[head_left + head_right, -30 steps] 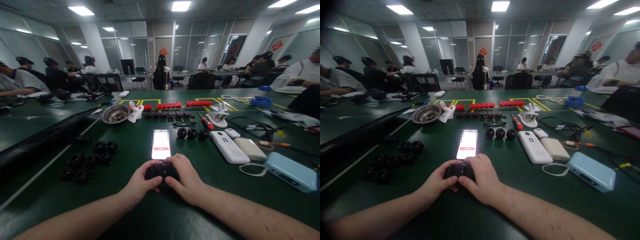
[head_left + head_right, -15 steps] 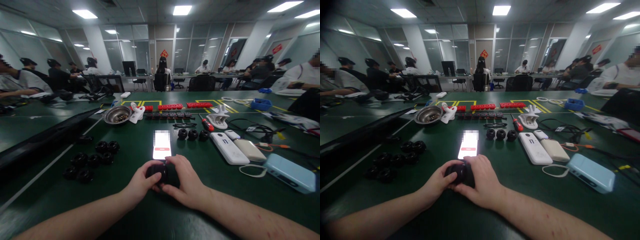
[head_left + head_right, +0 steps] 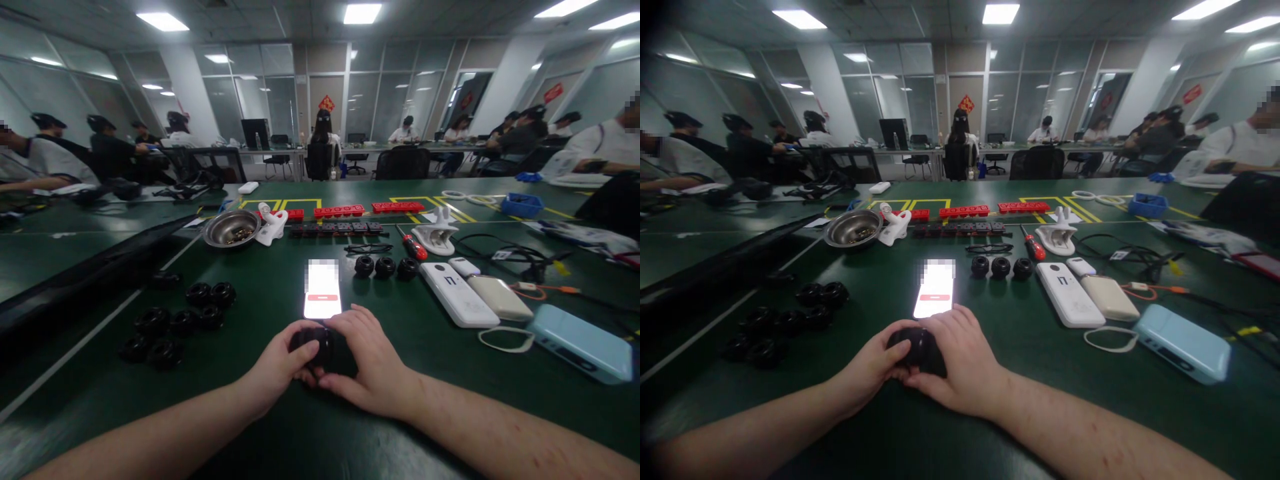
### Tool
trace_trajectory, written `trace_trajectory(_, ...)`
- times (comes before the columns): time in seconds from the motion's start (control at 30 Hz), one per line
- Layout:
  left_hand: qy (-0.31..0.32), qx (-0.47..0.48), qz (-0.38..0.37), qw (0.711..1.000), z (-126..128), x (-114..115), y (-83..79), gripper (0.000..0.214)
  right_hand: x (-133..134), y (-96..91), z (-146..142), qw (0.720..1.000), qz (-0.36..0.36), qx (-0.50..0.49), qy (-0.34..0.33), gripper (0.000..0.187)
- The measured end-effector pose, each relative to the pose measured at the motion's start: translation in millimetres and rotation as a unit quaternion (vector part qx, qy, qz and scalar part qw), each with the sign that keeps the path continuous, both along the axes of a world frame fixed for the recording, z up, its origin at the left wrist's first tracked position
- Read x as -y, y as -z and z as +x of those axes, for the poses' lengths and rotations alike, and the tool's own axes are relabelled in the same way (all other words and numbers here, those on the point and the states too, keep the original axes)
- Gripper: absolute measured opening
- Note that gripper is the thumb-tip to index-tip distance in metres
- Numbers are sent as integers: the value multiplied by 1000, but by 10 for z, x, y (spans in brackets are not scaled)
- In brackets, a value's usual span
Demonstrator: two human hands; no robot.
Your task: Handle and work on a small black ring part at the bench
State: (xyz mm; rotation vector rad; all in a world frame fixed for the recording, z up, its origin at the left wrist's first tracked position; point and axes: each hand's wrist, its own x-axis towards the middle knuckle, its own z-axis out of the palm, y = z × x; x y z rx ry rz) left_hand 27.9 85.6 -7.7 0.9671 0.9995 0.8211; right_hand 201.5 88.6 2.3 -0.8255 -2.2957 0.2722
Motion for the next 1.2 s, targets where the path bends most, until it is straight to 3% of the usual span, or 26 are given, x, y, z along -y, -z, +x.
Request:
trace_trajectory(0.2, 18, -14, 18, 1000, -18, 31, -31, 43, -21, 13, 5, 998, -65, 4, 26, 23)
trace_trajectory(0.33, 26, 37, 1, 999, -57, 25, -11, 57, -29, 23, 0, 997, -64, -6, 40, 24)
trace_trajectory(0.6, 18, 27, -27, 999, -30, -17, 3, 37, -28, 42, 15, 999, -19, -24, -23, 37)
trace_trajectory(0.7, 12, 27, -2, 1000, -36, 1, 30, 35, -17, 17, 9, 999, -34, -25, 1, 44)
trace_trajectory(0.87, 7, 29, 13, 999, -42, 20, 25, 40, -45, 23, 1, 996, -84, 14, 41, 23)
trace_trajectory(1.07, 46, -1, -24, 999, -46, -9, 4, 40, -48, 24, 0, 1000, -17, 6, -3, 35)
trace_trajectory(1.2, 19, 12, 3, 1000, -30, 24, 20, 44, -7, -1, 2, 1000, -8, 1, -10, 39)
